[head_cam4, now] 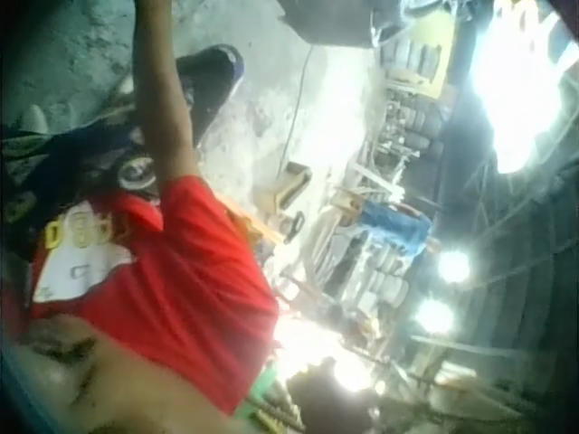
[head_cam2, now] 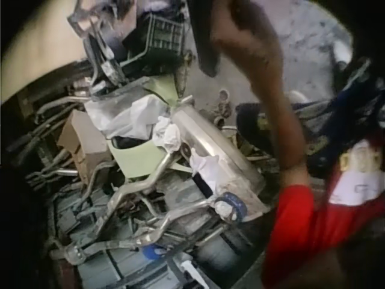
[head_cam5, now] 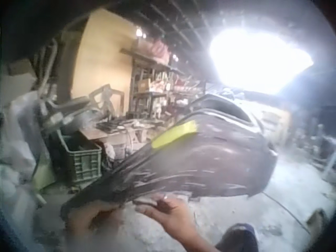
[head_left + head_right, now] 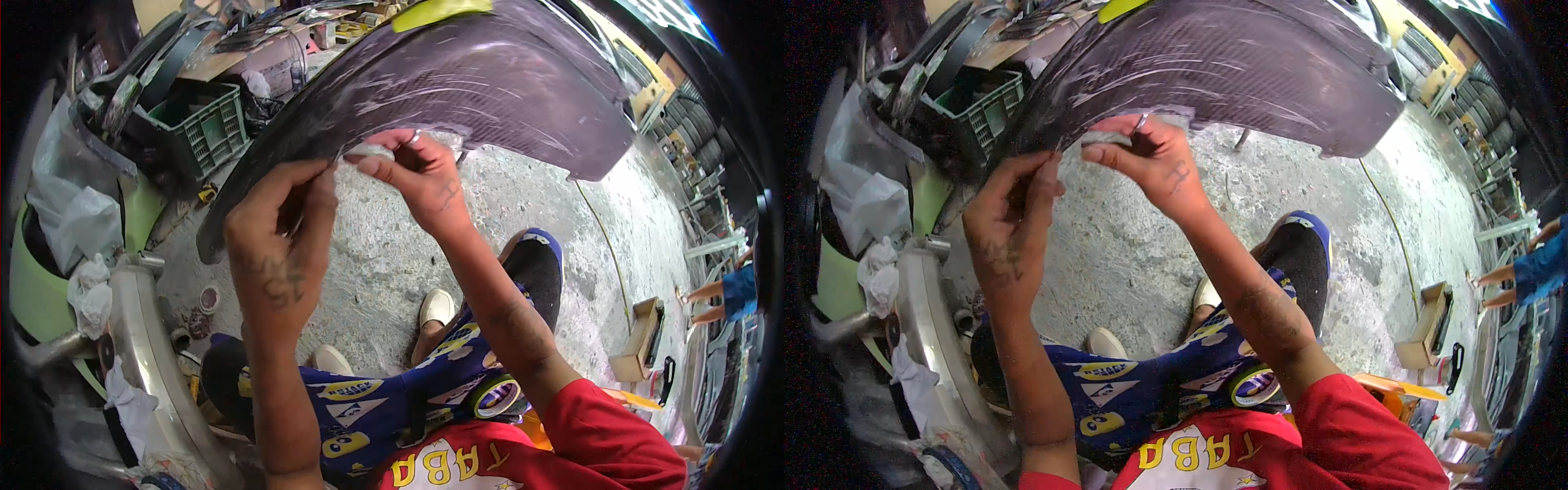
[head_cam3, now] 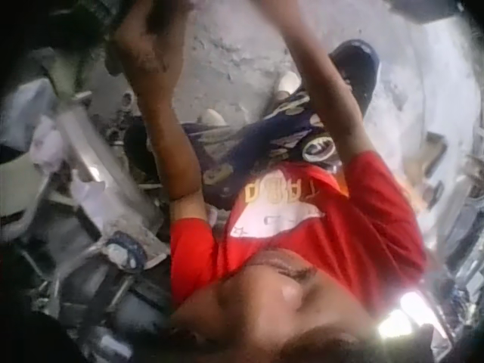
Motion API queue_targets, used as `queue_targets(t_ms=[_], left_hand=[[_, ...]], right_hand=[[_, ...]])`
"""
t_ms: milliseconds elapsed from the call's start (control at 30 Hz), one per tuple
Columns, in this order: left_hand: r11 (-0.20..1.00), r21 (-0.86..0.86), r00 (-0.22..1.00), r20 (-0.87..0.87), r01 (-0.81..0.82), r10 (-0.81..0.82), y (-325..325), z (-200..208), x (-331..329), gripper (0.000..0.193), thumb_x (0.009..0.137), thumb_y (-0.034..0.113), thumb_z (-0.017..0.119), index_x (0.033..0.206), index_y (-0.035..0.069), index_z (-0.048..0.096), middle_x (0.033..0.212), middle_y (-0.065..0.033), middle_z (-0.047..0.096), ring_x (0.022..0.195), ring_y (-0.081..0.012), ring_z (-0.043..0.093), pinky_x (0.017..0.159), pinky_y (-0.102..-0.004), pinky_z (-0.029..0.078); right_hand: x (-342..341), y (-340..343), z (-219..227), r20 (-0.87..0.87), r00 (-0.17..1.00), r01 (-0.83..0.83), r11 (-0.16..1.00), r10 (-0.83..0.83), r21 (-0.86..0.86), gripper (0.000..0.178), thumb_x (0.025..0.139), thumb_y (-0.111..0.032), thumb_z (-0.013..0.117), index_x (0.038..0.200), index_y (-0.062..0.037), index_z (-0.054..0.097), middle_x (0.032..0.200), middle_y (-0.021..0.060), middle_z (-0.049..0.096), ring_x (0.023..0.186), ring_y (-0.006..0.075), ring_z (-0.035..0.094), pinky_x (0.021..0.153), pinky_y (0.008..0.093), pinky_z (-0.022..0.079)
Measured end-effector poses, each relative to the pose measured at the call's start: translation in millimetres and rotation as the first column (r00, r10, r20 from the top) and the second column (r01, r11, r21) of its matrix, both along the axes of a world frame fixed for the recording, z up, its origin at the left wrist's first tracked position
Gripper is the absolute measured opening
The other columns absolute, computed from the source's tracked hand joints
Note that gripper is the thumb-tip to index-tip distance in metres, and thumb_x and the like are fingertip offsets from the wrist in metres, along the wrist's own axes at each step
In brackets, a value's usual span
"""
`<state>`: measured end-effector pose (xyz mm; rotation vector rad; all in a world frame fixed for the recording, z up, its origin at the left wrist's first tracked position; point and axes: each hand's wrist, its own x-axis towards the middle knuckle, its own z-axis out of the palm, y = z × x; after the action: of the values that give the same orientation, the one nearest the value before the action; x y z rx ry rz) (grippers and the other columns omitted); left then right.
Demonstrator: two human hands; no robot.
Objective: Sanding and cleaning a carbon fiber automotive component in a body shop.
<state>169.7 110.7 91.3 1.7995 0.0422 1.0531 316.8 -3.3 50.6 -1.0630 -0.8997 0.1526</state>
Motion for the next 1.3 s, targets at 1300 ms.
queue_targets(t_ms=[1300], left_hand=[[0.866,-0.424,0.93,-0.124,0.265,-0.346,-122,-52,-35,0.031,0.1,0.029,0.057,0.097,-0.001,0.06,0.076,-0.0112,0.063,0.052,-0.0141,0.056,0.043,-0.0239,0.038]], right_hand=[[-46,-223,-37,-0.417,0.907,-0.049,0.974,-0.05,-0.223,0.016,0.089,-0.016,0.075,0.097,-0.0024,0.071,0.088,0.0002,0.07,0.08,0.0079,0.063,0.069,0.0245,0.051]])
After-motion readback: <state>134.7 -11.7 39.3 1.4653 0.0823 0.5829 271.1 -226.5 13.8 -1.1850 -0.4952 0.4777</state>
